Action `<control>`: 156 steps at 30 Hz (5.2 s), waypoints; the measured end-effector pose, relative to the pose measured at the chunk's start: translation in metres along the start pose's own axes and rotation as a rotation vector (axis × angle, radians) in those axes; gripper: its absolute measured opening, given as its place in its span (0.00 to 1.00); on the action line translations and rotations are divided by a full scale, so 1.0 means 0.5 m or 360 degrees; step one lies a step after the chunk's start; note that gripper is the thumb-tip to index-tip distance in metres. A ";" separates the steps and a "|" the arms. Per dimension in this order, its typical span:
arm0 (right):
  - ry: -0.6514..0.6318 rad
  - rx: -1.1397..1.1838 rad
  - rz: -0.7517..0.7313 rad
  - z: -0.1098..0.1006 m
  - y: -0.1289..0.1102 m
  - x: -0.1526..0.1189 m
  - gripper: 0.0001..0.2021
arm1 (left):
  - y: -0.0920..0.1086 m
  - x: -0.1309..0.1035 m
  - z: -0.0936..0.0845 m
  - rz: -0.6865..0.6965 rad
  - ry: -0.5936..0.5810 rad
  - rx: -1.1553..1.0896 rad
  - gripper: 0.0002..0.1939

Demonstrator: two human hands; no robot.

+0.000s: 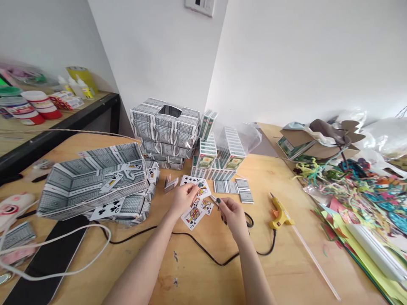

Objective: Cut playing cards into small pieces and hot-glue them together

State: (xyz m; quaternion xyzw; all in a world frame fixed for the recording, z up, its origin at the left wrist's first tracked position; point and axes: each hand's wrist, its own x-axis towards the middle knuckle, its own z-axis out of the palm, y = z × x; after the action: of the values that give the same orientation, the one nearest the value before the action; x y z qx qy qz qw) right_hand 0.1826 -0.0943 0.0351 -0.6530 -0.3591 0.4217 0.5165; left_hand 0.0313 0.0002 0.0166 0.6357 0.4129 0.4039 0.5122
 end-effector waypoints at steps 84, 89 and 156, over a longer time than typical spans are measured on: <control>-0.0193 -0.1130 -0.0606 0.086 -0.111 0.049 0.14 | 0.006 0.008 -0.043 -0.0201 -0.0123 -0.0753 0.24; -0.0322 -0.0975 -0.0589 0.087 -0.122 0.040 0.14 | 0.002 0.004 -0.044 -0.0332 -0.0297 -0.0961 0.29; -0.1230 0.0788 0.0318 0.131 -0.033 0.076 0.10 | -0.041 0.008 -0.065 -0.0719 -0.0614 -0.1591 0.21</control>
State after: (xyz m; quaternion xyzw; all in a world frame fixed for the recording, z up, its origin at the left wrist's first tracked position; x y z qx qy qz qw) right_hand 0.1366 -0.0321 0.0370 -0.3366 -0.3492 0.7546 0.4420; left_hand 0.0002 0.0171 0.0015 0.2747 0.1967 0.3073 0.8896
